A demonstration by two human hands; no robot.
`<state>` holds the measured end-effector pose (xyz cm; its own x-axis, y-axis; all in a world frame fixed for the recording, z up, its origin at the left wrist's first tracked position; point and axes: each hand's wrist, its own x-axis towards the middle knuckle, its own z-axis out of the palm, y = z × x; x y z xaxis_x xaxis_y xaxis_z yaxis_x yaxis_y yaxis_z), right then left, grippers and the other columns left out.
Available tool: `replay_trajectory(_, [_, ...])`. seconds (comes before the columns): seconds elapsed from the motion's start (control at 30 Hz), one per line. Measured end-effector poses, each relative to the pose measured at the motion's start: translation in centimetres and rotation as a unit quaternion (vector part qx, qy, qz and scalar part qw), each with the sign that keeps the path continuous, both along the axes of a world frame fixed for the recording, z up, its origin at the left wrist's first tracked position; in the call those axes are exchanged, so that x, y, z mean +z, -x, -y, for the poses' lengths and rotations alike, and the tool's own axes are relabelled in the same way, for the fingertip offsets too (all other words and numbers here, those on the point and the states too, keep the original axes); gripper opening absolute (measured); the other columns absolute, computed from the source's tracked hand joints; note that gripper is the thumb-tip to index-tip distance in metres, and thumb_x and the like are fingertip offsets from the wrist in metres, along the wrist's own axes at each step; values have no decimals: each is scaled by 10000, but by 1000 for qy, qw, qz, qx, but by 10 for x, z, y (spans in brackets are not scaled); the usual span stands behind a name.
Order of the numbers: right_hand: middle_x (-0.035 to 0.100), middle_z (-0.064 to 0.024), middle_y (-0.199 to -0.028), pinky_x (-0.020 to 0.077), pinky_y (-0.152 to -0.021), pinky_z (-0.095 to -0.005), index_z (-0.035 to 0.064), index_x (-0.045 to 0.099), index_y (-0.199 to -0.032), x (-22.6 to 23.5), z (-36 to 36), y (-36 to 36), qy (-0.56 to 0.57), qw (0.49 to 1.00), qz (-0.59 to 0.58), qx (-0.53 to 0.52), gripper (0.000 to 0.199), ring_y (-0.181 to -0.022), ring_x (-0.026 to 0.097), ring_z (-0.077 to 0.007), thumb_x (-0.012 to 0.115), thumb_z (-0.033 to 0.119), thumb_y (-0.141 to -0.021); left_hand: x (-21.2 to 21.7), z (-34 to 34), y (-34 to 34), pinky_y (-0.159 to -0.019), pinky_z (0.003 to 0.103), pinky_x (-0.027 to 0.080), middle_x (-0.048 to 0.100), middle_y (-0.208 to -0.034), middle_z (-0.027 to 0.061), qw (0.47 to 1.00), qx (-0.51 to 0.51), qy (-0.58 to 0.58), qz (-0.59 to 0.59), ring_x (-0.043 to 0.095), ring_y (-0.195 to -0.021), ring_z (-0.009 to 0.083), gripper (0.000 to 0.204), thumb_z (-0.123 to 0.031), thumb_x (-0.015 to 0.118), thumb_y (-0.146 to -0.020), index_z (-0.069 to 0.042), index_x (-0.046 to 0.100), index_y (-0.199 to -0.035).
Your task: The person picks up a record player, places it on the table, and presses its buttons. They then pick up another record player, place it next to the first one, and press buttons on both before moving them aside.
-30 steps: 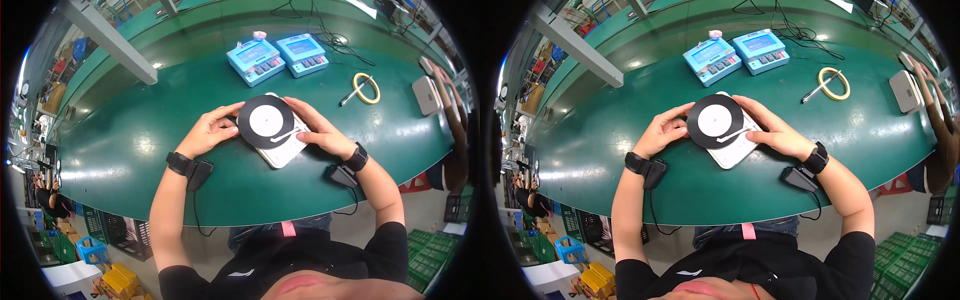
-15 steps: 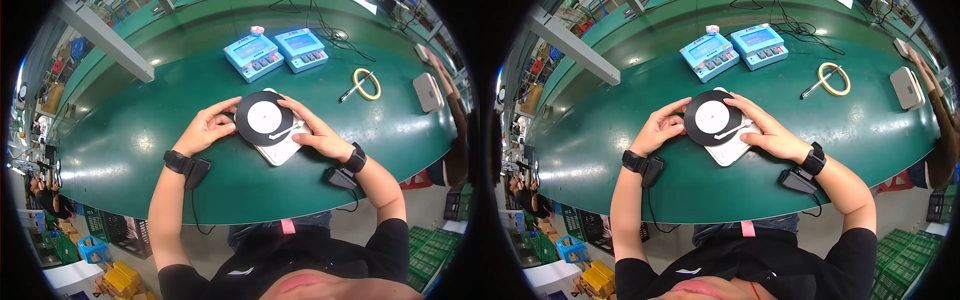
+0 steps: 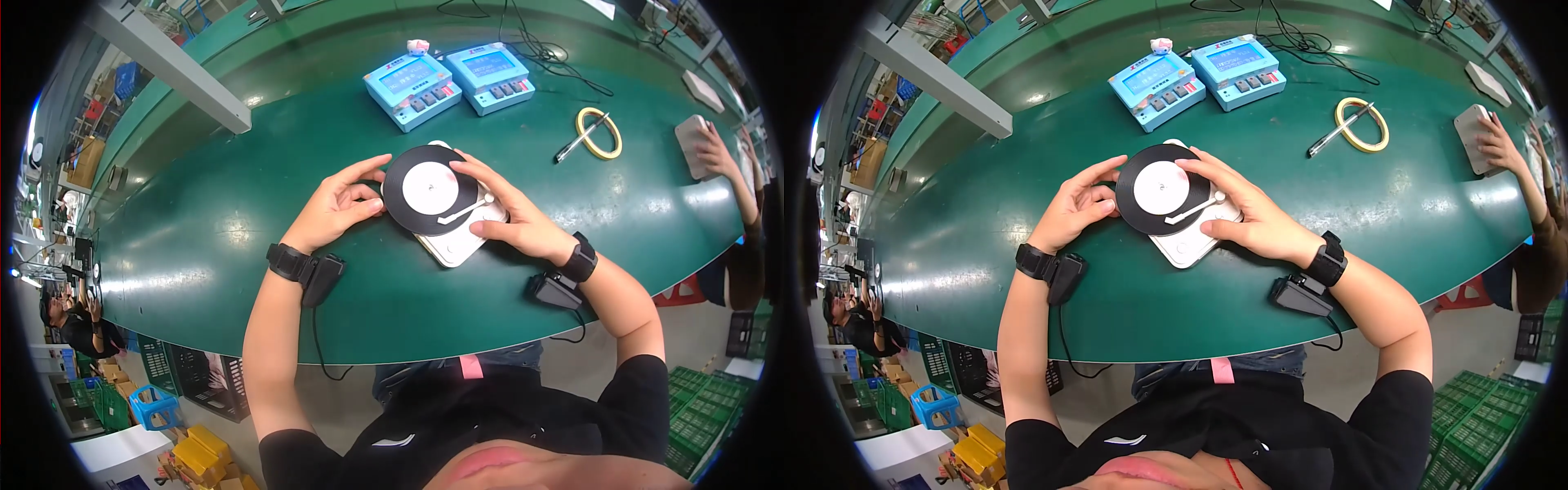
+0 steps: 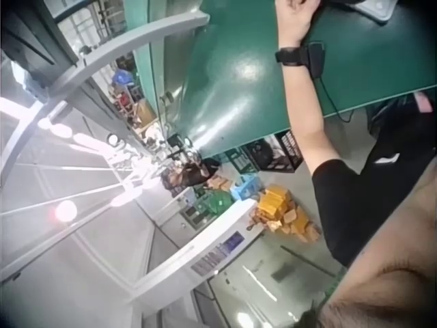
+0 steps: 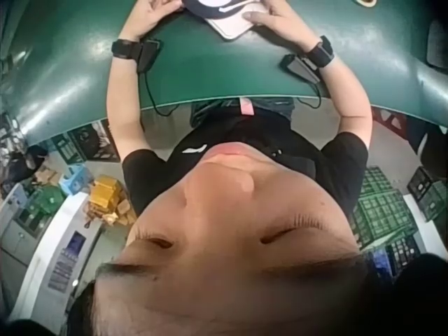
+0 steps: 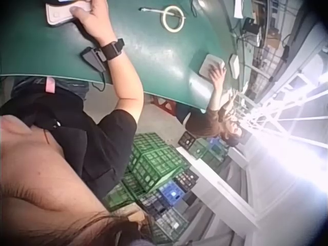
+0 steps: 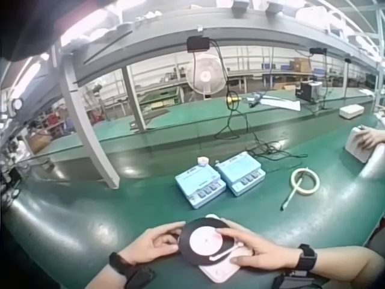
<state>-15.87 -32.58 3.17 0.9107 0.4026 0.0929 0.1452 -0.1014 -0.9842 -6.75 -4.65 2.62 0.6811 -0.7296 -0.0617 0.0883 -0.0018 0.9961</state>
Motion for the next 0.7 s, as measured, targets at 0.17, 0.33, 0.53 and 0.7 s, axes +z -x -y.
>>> replay_trajectory(0.17, [191, -160, -1536, 182, -1134, -393, 125, 394, -1406, 1, 0, 2, 40, 999, 12, -7, 674, -1419, 197, -295, 612, 43, -773, -2, 1, 1, -858, 265, 500, 501, -1195, 106, 1000, 2, 4, -2, 588, -944, 138, 583, -44, 626, -871, -44, 385, -1402])
replay_trajectory(0.33, [238, -210, -1503, 241, -1100, -452, 114, 497, -1314, -3, 0, 3, 197, 959, 204, -16, 537, -1372, 270, -377, 624, 127, -793, -6, -8, 0, -884, 290, 493, 473, -1221, 107, 1000, 0, -23, 6, 555, -1036, 143, 619, -72, 642, -865, -58, 363, -1418])
replay_trajectory(0.53, [492, -177, -1312, 337, -986, -499, 99, 658, -984, 12, 4, 14, 269, 887, 353, 129, 343, -1246, 415, -389, 752, 109, -655, -8, -2, -2, -855, 250, 498, 510, -1193, 96, 999, -14, -19, 30, 580, -982, 100, 603, -71, 656, -860, -63, 392, -1402])
replay_trajectory(0.7, [545, -119, -1241, 346, -950, -493, 119, 659, -861, 15, -17, 16, 253, 892, 368, 68, 327, -1201, 456, -367, 806, 109, -568, -8, -8, -1, -830, 234, 498, 522, -1187, 96, 1000, 1, -12, 29, 595, -938, 83, 595, -86, 666, -855, -53, 407, -1389])
